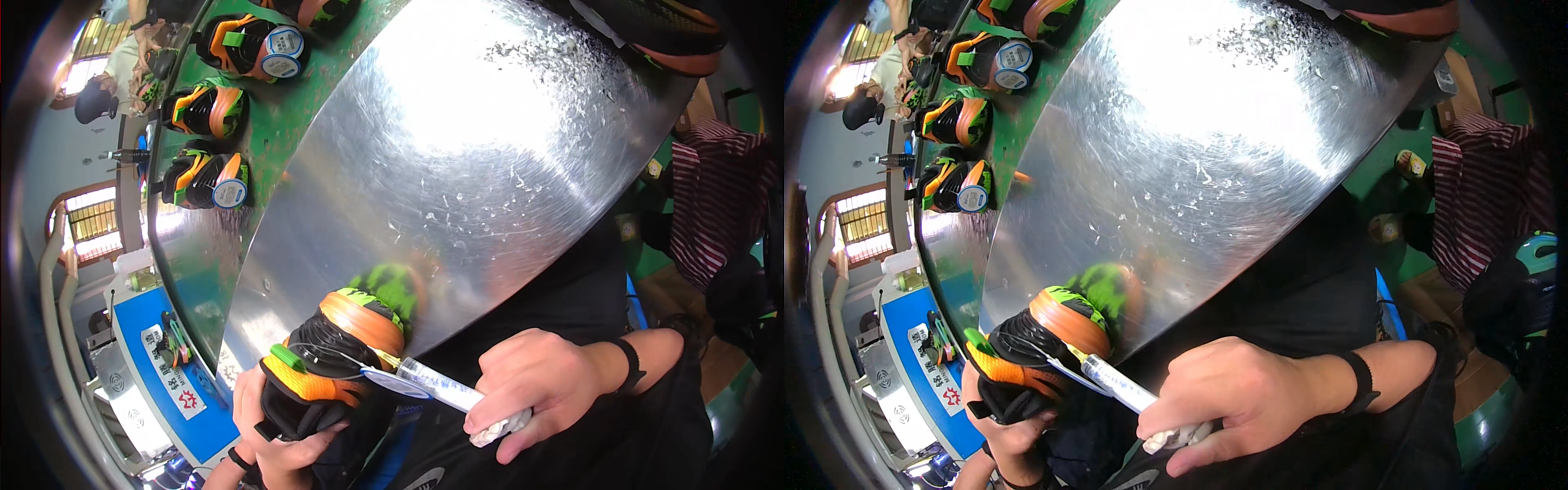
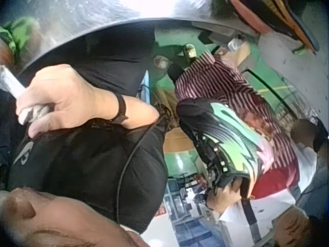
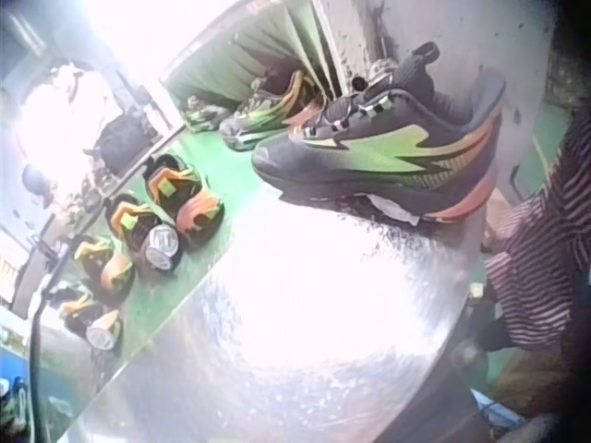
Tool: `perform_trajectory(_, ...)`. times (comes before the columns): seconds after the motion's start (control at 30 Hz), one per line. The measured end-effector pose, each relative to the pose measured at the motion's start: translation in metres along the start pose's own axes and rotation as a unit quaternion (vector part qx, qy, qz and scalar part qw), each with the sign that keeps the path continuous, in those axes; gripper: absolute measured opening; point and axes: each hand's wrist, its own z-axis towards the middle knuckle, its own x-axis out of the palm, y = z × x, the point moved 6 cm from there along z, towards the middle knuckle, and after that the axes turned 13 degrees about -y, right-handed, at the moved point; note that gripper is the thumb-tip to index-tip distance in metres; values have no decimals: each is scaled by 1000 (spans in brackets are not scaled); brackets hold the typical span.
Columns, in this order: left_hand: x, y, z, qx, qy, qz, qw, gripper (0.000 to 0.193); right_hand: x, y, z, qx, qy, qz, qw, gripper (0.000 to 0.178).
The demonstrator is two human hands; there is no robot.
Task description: Apply adhesive from a syringe to the seams and soles of athletic shoes on an assembly line.
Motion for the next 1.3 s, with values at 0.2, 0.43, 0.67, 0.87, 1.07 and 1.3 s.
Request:
perform_trajectory(0.2,2,11,-9,-95,0,-70,993,94,7,-1,3,-10,-1,-36,999,31)
perform_trajectory(0.43,4,15,-13,-170,-32,-118,978,97,13,0,1,-12,-11,-42,999,31)
perform_trajectory(0.67,8,12,-12,-216,-22,-189,958,95,19,3,-4,-12,7,-66,998,28)
perform_trajectory(0.87,5,11,-11,-175,-24,-177,968,93,25,5,-10,-17,10,-79,997,26)
perform_trajectory(1.07,3,11,-9,-86,-9,-101,991,88,28,17,-9,-58,7,-101,993,28)
perform_trajectory(1.3,-80,23,21,63,-124,80,987,76,-7,42,-4,-114,-53,-163,979,32)
